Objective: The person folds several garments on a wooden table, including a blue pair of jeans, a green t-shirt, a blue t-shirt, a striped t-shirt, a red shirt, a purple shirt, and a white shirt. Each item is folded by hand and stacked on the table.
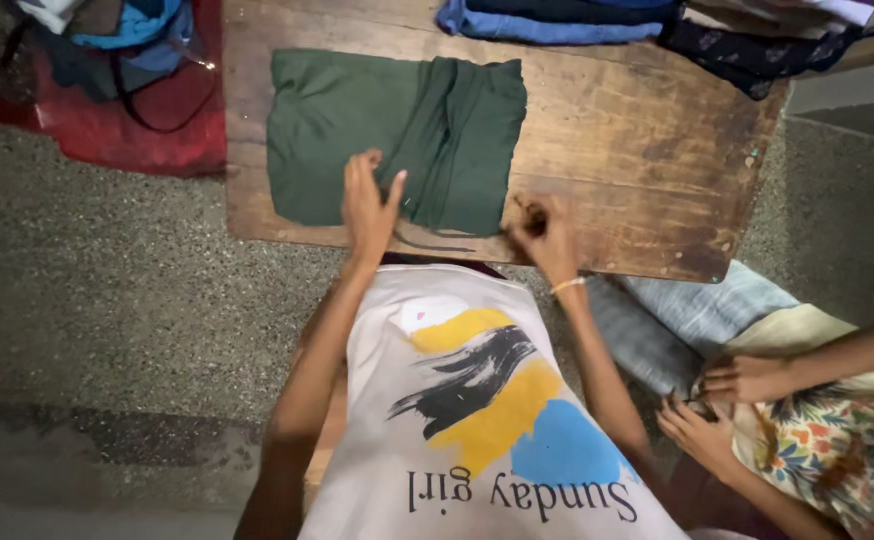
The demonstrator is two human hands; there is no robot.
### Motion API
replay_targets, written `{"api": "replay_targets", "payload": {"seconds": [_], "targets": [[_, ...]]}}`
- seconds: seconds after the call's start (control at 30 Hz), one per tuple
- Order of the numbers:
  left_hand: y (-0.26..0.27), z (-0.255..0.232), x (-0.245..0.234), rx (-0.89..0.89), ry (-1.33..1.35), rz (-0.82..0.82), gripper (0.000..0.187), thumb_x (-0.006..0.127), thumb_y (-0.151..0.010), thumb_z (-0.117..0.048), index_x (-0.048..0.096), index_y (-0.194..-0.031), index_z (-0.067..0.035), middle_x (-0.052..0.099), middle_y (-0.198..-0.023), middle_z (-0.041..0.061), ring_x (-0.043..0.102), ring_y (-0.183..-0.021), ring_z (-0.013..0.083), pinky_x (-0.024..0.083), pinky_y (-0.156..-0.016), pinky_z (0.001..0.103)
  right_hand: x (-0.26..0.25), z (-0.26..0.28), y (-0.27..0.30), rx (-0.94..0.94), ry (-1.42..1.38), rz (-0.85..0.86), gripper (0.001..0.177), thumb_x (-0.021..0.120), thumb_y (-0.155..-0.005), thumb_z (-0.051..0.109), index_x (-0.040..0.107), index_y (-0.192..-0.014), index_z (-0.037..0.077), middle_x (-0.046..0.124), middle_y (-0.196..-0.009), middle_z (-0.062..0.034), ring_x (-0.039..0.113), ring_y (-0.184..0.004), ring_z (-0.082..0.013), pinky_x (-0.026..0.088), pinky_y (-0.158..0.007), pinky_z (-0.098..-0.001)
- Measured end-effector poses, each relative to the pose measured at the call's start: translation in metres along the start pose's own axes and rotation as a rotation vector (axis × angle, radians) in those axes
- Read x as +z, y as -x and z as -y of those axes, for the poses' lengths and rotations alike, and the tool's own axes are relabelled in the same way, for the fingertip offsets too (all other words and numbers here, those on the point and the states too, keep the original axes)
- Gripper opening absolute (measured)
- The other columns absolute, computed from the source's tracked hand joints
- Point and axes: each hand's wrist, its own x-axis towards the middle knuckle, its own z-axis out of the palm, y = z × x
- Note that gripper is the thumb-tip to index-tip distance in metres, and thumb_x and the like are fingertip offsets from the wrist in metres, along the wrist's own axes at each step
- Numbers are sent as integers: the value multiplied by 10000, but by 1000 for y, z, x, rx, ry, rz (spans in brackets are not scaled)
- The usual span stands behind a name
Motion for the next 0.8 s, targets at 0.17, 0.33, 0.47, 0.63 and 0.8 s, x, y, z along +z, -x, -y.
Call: {"api": "replay_targets", "payload": {"seconds": [0.17,0.33,0.47,0.63,0.8], "targets": [[34,16,-28,149,-7,-7,274,627,-1054,-157,570,-1227,48,582,-1245,220,578,-1160,403,462,-1012,482,21,18,33,-286,300,47,638,876,-734,467,680,-1108,-11,603,-1171,-191,554,-1103,-384,446,-926,-486],[49,23,-34,322,-86,275,138,666,-980,-116,647,-1030,11,628,-1104,149,616,-1025,342,503,-908,449,42,17,36,-288,301,102,504,847,-814,407,676,-1024,-17,589,-1058,-187,562,-1037,-387,464,-885,-481],[45,32,-26,523,-88,541,180,668,-883,-85,685,-1030,17,627,-1015,141,639,-953,307,546,-820,421,54,10,38,-410,198,144,251,746,-906,241,691,-1018,23,645,-1011,-128,614,-991,-344,485,-873,-445],[31,36,-16,673,-92,657,164,610,-815,-9,655,-971,7,634,-1071,139,674,-991,325,563,-800,404,52,35,36,-422,247,229,171,730,-924,175,673,-957,17,661,-945,-138,639,-914,-345,499,-825,-446],[26,34,-33,428,20,724,137,600,-916,-1,689,-1017,-25,642,-1068,142,682,-917,318,559,-795,414,29,106,25,-159,260,402,220,736,-868,129,688,-1050,14,692,-909,-210,649,-822,-409,503,-714,-500]]}}
